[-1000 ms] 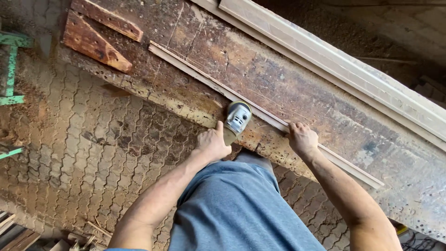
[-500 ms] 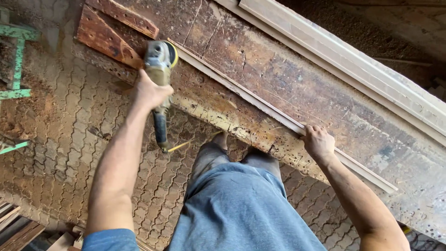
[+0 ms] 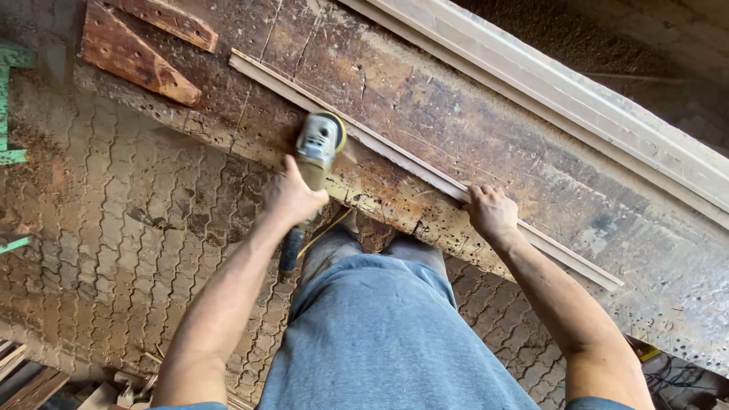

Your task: Sanding a long piece of wood using a handheld power sander on a workbench.

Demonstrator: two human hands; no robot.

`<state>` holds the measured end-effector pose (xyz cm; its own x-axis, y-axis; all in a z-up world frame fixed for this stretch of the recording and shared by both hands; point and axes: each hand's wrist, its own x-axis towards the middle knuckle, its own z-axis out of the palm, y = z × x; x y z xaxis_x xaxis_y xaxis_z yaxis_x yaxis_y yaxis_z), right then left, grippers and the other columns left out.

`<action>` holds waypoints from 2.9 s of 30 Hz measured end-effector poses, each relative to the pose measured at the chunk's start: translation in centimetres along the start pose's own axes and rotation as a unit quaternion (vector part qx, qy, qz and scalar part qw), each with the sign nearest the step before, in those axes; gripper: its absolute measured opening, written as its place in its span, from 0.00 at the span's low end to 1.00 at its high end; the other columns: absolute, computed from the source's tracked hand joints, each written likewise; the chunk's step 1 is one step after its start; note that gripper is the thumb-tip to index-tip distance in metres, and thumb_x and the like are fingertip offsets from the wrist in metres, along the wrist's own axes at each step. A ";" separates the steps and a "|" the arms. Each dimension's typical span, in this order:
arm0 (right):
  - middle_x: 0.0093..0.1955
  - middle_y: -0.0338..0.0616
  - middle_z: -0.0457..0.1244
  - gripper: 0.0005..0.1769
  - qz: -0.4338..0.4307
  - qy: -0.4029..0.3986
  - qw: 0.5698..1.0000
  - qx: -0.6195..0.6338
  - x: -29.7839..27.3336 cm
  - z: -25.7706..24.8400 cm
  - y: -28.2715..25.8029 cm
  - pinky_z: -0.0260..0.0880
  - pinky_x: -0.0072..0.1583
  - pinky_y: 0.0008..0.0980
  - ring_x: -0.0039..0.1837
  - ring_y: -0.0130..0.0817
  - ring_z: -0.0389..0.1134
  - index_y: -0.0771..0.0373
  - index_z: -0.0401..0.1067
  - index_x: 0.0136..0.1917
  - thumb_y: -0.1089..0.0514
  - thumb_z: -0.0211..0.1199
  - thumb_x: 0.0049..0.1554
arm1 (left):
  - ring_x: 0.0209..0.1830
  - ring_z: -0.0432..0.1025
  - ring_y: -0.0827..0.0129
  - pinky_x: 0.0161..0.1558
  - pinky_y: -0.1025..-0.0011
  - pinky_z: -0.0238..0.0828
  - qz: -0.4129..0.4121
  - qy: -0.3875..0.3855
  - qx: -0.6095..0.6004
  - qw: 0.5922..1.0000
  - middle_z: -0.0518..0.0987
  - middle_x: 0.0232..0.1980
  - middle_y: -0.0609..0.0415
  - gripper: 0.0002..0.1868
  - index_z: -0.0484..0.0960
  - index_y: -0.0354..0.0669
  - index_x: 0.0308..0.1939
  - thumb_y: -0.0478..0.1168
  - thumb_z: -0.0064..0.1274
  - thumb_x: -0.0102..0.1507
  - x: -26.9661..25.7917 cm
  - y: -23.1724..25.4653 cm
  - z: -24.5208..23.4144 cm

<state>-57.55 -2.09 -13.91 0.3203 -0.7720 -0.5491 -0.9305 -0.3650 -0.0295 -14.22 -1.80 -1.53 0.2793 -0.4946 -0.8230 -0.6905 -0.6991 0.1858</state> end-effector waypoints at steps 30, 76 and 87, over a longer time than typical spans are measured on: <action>0.63 0.49 0.64 0.33 -0.063 0.033 0.987 0.146 6.3 -6.9 -13.6 0.74 0.59 0.44 0.63 0.45 0.65 0.52 0.66 0.73 0.42 0.64 0.58 | 0.23 0.71 0.67 0.25 0.64 0.74 -0.011 0.122 -0.176 0.977 0.78 0.37 0.48 0.32 0.68 0.36 0.59 0.42 0.55 0.53 -3.3 -8.5 -3.7; 0.36 0.49 0.69 0.13 0.287 -0.006 0.669 0.686 -14.1 13.2 22.2 0.74 0.38 0.33 0.35 0.33 0.71 0.70 0.75 0.43 0.56 0.70 0.59 | 0.53 0.75 0.38 0.55 0.47 0.71 0.032 0.087 0.016 0.996 0.78 0.51 0.26 0.59 0.48 0.26 0.75 0.54 0.61 0.51 -10.3 8.4 24.0; 0.31 0.47 0.67 0.18 0.217 -0.079 0.718 0.656 -13.2 11.0 23.8 0.70 0.33 0.32 0.30 0.31 0.67 0.70 0.75 0.36 0.53 0.70 0.59 | 0.50 0.76 0.39 0.54 0.46 0.72 0.091 0.078 0.044 0.992 0.79 0.49 0.28 0.52 0.55 0.28 0.69 0.55 0.61 0.52 -16.6 14.7 35.0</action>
<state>-85.86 5.11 -16.58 0.0212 -0.5588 -0.8290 -0.3355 0.7771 -0.5324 -52.36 14.24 -3.95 0.2387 -0.6871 -0.6863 -0.7931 -0.5457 0.2706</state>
